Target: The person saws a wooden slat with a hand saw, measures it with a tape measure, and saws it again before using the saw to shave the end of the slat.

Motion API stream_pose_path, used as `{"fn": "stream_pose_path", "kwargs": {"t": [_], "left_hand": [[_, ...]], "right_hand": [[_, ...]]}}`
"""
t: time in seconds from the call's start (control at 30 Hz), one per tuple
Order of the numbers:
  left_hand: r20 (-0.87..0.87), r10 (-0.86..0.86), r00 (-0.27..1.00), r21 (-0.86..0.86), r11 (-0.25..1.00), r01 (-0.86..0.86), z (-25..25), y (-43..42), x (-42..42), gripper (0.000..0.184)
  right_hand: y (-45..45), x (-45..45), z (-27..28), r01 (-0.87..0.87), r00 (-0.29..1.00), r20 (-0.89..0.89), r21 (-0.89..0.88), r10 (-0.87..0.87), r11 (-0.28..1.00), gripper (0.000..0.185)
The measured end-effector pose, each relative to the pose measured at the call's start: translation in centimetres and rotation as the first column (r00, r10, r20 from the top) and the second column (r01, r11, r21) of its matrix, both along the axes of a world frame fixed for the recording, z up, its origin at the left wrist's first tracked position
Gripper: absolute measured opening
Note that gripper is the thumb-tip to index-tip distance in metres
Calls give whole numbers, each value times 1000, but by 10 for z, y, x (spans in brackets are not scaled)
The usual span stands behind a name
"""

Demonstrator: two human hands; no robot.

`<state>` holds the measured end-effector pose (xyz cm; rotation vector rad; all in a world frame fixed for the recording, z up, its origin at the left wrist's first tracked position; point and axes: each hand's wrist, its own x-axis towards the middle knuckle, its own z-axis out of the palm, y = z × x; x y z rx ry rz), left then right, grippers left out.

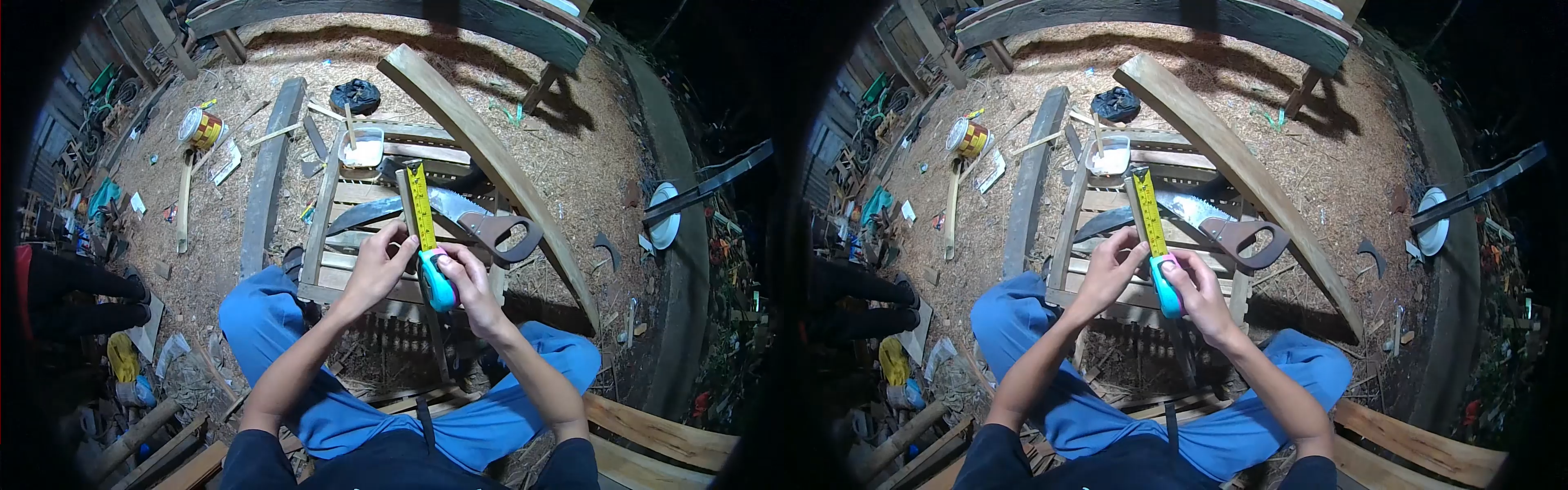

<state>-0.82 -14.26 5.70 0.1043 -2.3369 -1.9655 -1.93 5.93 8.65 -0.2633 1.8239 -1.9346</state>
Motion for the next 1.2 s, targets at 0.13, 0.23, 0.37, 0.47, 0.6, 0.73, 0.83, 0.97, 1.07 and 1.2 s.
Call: {"fn": "stream_pose_path", "kwargs": {"t": [0.13, 0.23, 0.37, 0.47, 0.6, 0.73, 0.83, 0.97, 1.07, 1.2], "left_hand": [[-67, 6, 998, -12, 1000, -7, -4, 1, 2, 29], [19, -20, 1000, -21, 1000, 20, -8, 1, 3, 29], [-24, 0, 1000, 50, 999, 2, -10, 6, 2, 29], [-24, -8, 1000, 19, 1000, 8, -8, 6, -1, 30], [13, 1, 1000, -19, 1000, -1, 6, 9, 1, 31], [-36, 22, 999, -87, 996, -25, -2, 9, 1, 32], [39, -8, 999, 45, 999, 7, -2, 8, 2, 33], [26, -29, 999, 68, 997, 28, 2, 8, 1, 33], [-14, -36, 999, 31, 999, 37, 1, 7, 1, 33], [30, -44, 999, 2, 999, 44, 0, 6, 0, 37]], "right_hand": [[3, 4, -10, -33, 999, -27, 45, 34, 998, 50], [5, 5, -14, -15, 1000, 3, 58, 15, 998, 50], [5, 4, -10, 17, 998, 55, -11, -16, 1000, 50], [7, 6, -9, 9, 999, -32, 55, -7, 998, 50], [9, 10, -20, 48, 988, -153, 93, -33, 995, 49], [6, 12, -22, 57, 993, -104, 67, -49, 996, 48], [6, 12, -16, 13, 999, -50, 73, -9, 997, 46], [6, 9, -23, 1, 995, -102, 66, 5, 998, 46], [4, 11, -22, 10, 997, -72, 37, -7, 999, 46], [5, 16, -21, 72, 997, -31, 37, -71, 997, 47]]}}
